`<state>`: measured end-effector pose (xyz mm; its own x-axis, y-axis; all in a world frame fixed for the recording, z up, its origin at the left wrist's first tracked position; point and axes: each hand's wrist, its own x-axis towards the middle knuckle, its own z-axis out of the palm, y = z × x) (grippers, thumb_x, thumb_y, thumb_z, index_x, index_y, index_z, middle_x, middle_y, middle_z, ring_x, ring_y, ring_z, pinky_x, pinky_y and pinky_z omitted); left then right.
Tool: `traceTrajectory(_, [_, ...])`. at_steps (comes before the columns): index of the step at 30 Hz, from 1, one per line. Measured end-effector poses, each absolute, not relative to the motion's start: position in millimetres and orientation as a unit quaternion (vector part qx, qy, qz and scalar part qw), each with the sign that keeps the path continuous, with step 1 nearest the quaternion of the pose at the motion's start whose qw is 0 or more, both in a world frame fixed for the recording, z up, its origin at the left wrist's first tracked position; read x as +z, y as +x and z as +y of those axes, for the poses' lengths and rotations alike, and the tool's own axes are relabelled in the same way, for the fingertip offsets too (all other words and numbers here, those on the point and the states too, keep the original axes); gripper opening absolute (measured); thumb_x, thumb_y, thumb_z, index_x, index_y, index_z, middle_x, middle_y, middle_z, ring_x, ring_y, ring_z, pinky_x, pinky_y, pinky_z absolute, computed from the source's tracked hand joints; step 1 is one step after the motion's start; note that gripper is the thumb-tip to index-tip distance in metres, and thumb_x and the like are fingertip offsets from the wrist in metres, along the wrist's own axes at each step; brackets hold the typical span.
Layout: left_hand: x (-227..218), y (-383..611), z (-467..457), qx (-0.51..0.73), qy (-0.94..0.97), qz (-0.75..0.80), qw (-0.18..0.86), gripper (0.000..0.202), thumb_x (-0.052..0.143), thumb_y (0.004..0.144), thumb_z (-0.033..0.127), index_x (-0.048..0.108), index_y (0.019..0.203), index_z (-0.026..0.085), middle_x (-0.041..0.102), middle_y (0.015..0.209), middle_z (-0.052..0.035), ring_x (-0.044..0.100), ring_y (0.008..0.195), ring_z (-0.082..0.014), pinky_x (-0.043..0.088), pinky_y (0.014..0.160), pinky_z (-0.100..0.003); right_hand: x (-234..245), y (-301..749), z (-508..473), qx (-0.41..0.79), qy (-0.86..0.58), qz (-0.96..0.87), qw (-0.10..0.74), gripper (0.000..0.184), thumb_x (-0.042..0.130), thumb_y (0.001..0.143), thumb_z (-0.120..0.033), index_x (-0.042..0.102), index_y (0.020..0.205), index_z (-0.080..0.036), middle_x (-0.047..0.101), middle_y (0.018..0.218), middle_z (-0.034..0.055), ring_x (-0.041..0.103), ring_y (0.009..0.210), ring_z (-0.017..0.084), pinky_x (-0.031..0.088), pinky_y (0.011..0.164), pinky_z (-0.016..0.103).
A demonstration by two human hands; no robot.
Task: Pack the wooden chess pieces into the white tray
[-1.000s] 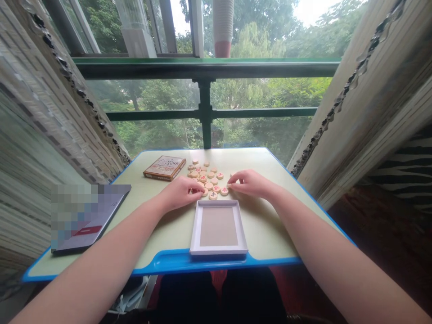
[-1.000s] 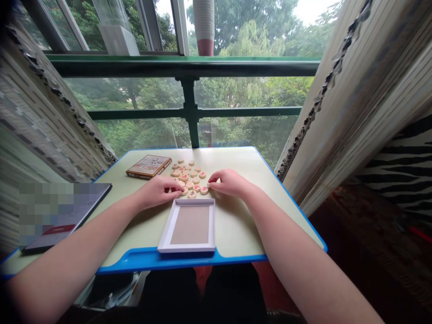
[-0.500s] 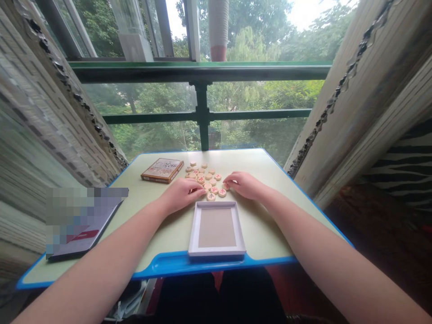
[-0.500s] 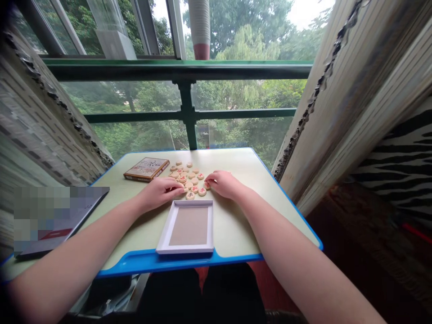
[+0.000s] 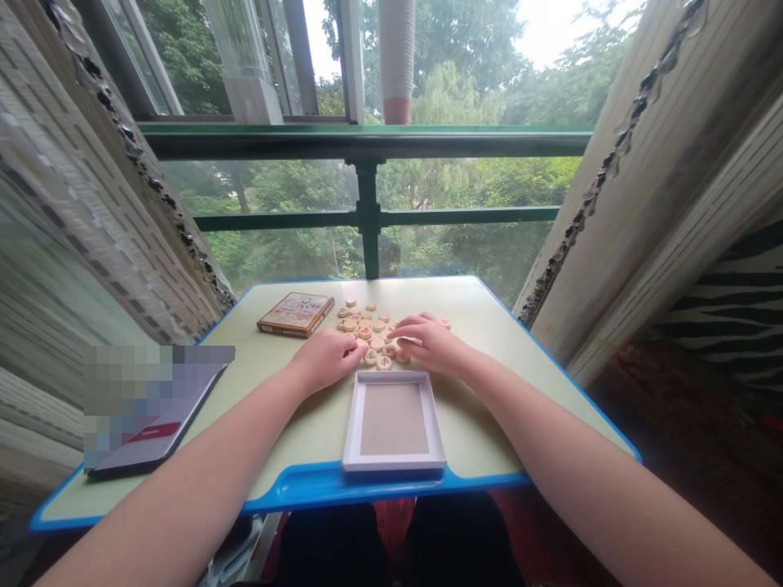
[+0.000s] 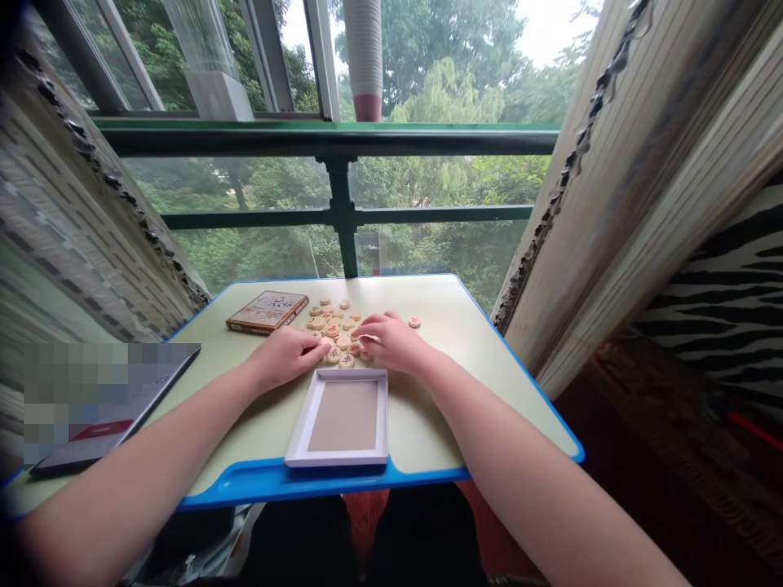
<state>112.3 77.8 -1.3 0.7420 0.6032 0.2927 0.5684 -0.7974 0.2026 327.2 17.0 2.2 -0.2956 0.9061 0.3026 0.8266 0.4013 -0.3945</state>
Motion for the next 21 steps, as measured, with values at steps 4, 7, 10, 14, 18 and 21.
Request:
traceTrajectory(4, [-2, 113, 77, 0.182, 0.932, 0.311, 0.044, 0.043, 0.041, 0.084, 0.036, 0.057, 0.05, 0.016, 0.049, 0.047, -0.001, 0.038, 0.048, -0.0108, 0.025, 0.052, -0.025, 5, 319, 16, 0.126, -0.53, -0.81, 0.219, 0.032, 0.045, 0.085, -0.022, 0.065, 0.109, -0.024, 0.063, 0.115, 0.0003, 0.049, 0.104, 0.02, 0.034, 0.094, 0.036])
traceTrajectory(7, [-3, 115, 78, 0.241, 0.922, 0.299, 0.049, 0.03, 0.046, 0.083, 0.034, 0.068, 0.072, 0.017, 0.058, 0.063, -0.0028, 0.049, 0.06, -0.0133, 0.035, 0.058, -0.025, 5, 317, 15, 0.112, -0.515, -0.824, 0.207, 0.03, 0.043, 0.086, -0.023, 0.068, 0.103, -0.025, 0.065, 0.112, -0.0023, 0.049, 0.099, 0.02, 0.033, 0.094, 0.036])
traceTrajectory(10, [-5, 116, 81, 0.283, 0.92, 0.266, 0.046, 0.026, 0.05, 0.081, 0.032, 0.069, 0.094, 0.021, 0.061, 0.086, -0.0059, 0.052, 0.082, -0.0179, 0.041, 0.074, -0.029, 6, 318, 16, 0.098, -0.513, -0.828, 0.203, 0.03, 0.043, 0.084, -0.016, 0.071, 0.091, -0.023, 0.068, 0.105, -0.0027, 0.05, 0.091, 0.018, 0.033, 0.092, 0.035])
traceTrajectory(14, [-7, 115, 82, 0.248, 0.936, 0.246, 0.042, 0.029, 0.046, 0.084, 0.035, 0.071, 0.092, 0.025, 0.06, 0.099, -0.0056, 0.048, 0.089, -0.0208, 0.039, 0.083, -0.036, 4, 322, 18, 0.068, -0.546, -0.805, 0.22, 0.03, 0.046, 0.079, -0.011, 0.07, 0.093, -0.021, 0.067, 0.105, -0.0005, 0.049, 0.093, 0.019, 0.034, 0.088, 0.033])
traceTrajectory(18, [-6, 117, 78, 0.234, 0.934, 0.265, 0.046, 0.033, 0.042, 0.086, 0.039, 0.066, 0.107, 0.029, 0.055, 0.119, -0.0036, 0.043, 0.101, -0.0248, 0.033, 0.092, -0.043, -1, 326, 22, 0.049, -0.548, -0.807, 0.214, 0.03, 0.045, 0.08, -0.012, 0.07, 0.093, -0.022, 0.067, 0.107, -0.0003, 0.048, 0.09, 0.018, 0.034, 0.087, 0.032])
traceTrajectory(21, [-6, 118, 76, 0.216, 0.937, 0.273, 0.04, 0.033, 0.04, 0.087, 0.037, 0.065, 0.107, 0.031, 0.055, 0.121, -0.0013, 0.04, 0.106, -0.0277, 0.029, 0.093, -0.047, -4, 328, 24, 0.033, -0.552, -0.806, 0.208, 0.029, 0.047, 0.079, -0.01, 0.071, 0.088, -0.022, 0.068, 0.103, 0.0007, 0.048, 0.088, 0.019, 0.034, 0.085, 0.032])
